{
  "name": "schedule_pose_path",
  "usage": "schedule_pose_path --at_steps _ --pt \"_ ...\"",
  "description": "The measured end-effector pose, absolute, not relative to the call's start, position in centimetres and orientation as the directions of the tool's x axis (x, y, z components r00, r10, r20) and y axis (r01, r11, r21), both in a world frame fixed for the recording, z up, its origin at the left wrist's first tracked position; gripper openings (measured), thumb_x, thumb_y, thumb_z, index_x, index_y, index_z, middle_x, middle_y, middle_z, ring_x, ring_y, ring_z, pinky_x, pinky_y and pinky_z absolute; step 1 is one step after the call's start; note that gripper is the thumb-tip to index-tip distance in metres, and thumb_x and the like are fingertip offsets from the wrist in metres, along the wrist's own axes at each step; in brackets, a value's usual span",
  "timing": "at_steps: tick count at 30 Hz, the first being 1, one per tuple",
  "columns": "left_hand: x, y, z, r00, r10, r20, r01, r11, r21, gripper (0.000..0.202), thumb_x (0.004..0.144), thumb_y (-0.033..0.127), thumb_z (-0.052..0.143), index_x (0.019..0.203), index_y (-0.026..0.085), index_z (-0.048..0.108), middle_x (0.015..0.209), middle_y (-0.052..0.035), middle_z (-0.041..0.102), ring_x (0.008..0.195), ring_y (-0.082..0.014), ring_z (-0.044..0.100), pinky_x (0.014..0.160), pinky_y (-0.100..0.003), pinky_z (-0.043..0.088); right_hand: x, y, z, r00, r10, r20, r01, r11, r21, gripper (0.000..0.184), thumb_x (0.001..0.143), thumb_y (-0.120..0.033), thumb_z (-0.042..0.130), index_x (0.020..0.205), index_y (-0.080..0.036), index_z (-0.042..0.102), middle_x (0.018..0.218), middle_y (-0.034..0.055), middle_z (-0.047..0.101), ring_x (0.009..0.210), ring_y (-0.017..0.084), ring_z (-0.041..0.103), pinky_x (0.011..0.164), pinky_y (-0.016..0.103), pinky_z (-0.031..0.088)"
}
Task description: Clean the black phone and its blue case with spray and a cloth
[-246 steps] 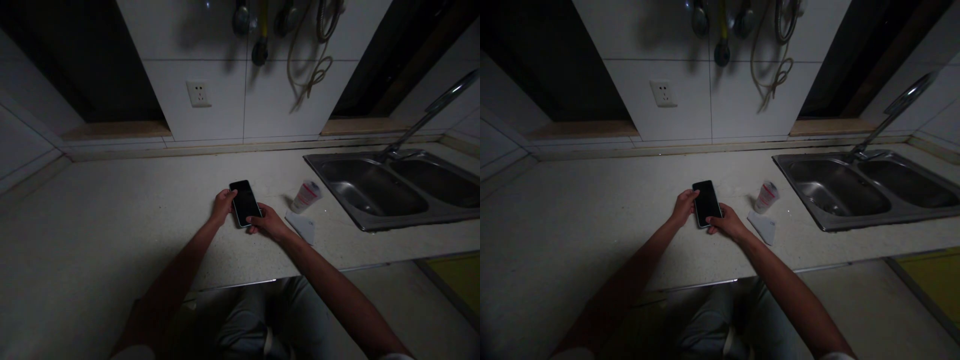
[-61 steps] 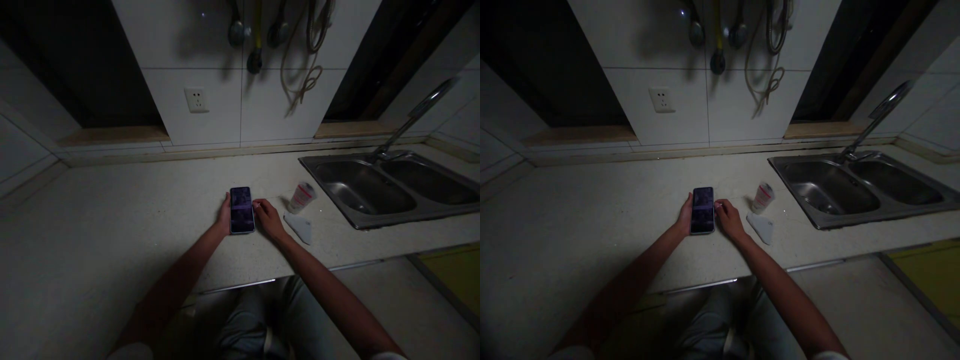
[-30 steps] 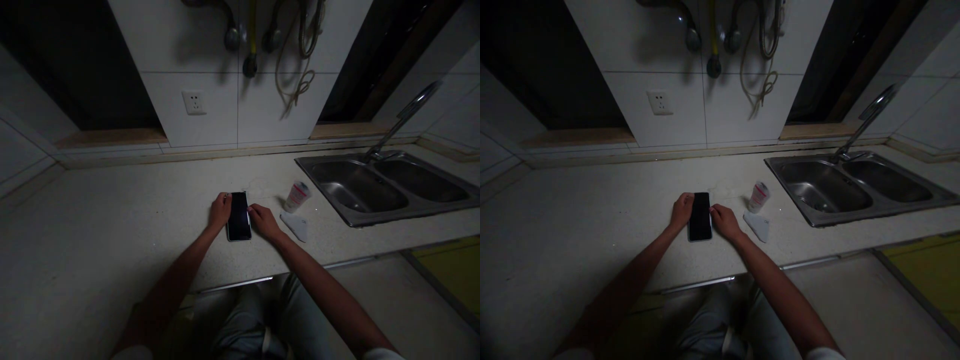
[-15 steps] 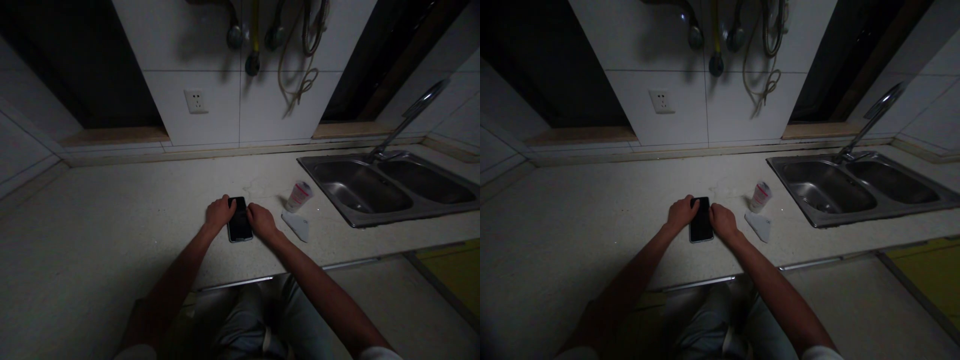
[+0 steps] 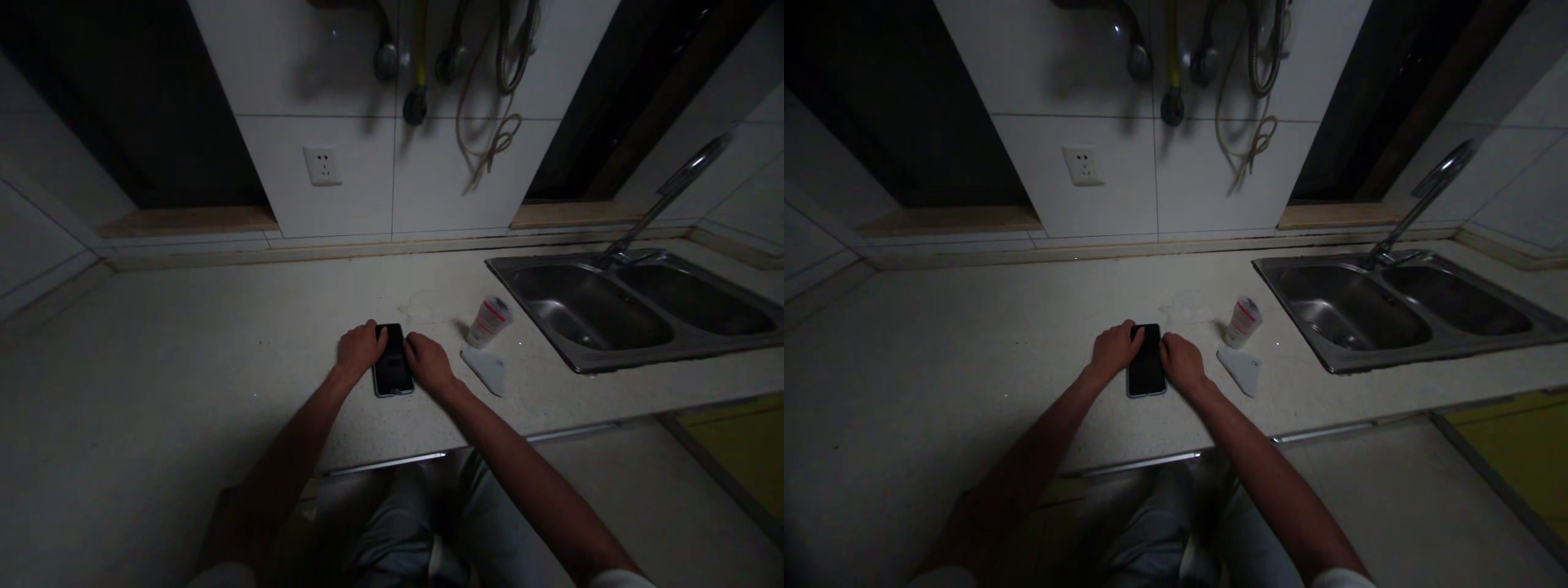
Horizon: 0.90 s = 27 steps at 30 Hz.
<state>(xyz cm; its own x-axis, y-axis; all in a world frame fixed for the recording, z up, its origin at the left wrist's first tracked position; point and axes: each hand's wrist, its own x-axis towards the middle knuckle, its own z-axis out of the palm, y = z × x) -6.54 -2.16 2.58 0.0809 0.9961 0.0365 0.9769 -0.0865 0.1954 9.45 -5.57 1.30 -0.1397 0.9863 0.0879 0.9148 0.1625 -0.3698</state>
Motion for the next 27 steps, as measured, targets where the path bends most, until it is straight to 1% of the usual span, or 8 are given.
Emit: schedule_pose_path --at_steps 9,14,18,24,26,27 --pt "-6.54 -2.21 2.71 0.082 0.996 0.022 0.979 -0.085 0.184 0.048 0.1 0.048 0.033 0.119 0.016 0.063 0.106 -0.0176 0.072 0.097 -0.0312 0.069 0.082 -0.041 0.05 9.42 -5.72 1.46 -0.14 0.986 0.09 0.908 0.164 -0.385 0.023 0.103 -0.027 0.042 0.095 -0.019 0.062 0.095 0.0062 0.07 0.082 0.017 0.059 0.068 0.027 0.031" --pt "-6.56 -2.19 2.47 0.093 0.995 0.046 0.98 -0.099 0.174 0.046 0.1 0.047 0.032 0.12 0.021 0.064 0.105 -0.015 0.073 0.095 -0.0293 0.07 0.08 -0.038 0.05 9.45 -5.67 1.46 -0.145 0.985 0.088 0.908 0.168 -0.383 0.023 0.102 -0.027 0.042 0.095 -0.018 0.062 0.095 0.0065 0.07 0.082 0.017 0.059 0.068 0.028 0.032" --pt "-6.59 -2.2 2.45 0.105 0.993 0.054 0.976 -0.114 0.185 0.045 0.1 0.047 0.032 0.117 0.021 0.065 0.103 -0.0156 0.073 0.094 -0.0302 0.07 0.079 -0.039 0.05 9.48 -5.67 1.48 -0.145 0.985 0.095 0.904 0.171 -0.391 0.023 0.102 -0.028 0.042 0.096 -0.019 0.062 0.095 0.0066 0.07 0.082 0.017 0.06 0.069 0.028 0.033" --pt "-6.79 -2.05 2.22 0.066 0.996 0.056 0.967 -0.078 0.245 0.043 0.099 0.048 0.036 0.119 0.021 0.063 0.105 -0.015 0.073 0.096 -0.0294 0.07 0.081 -0.039 0.049 9.59 -5.67 1.19 -0.141 0.984 0.109 0.885 0.174 -0.431 0.023 0.101 -0.029 0.043 0.095 -0.019 0.063 0.094 0.0062 0.07 0.082 0.018 0.059 0.069 0.027 0.034" --pt "-6.9 -1.9 2.08 0.046 0.996 0.07 0.952 -0.065 0.298 0.041 0.099 0.048 0.038 0.118 0.022 0.063 0.103 -0.0139 0.074 0.095 -0.0297 0.07 0.081 -0.039 0.049 9.75 -5.67 1.09 -0.136 0.983 0.122 0.867 0.178 -0.465 0.023 0.1 -0.029 0.044 0.094 -0.019 0.064 0.093 0.0063 0.07 0.082 0.018 0.059 0.07 0.027 0.034" --pt "-6.95 -1.77 1.98 0.032 0.996 0.077 0.938 -0.056 0.343 0.039 0.098 0.048 0.04 0.116 0.022 0.063 0.102 -0.013 0.074 0.094 -0.0295 0.07 0.081 -0.039 0.049 9.87 -5.67 1.03 -0.134 0.982 0.131 0.852 0.182 -0.49 0.023 0.1 -0.029 0.045 0.094 -0.018 0.064 0.092 0.0062 0.07 0.082 0.018 0.059 0.07 0.027 0.035"
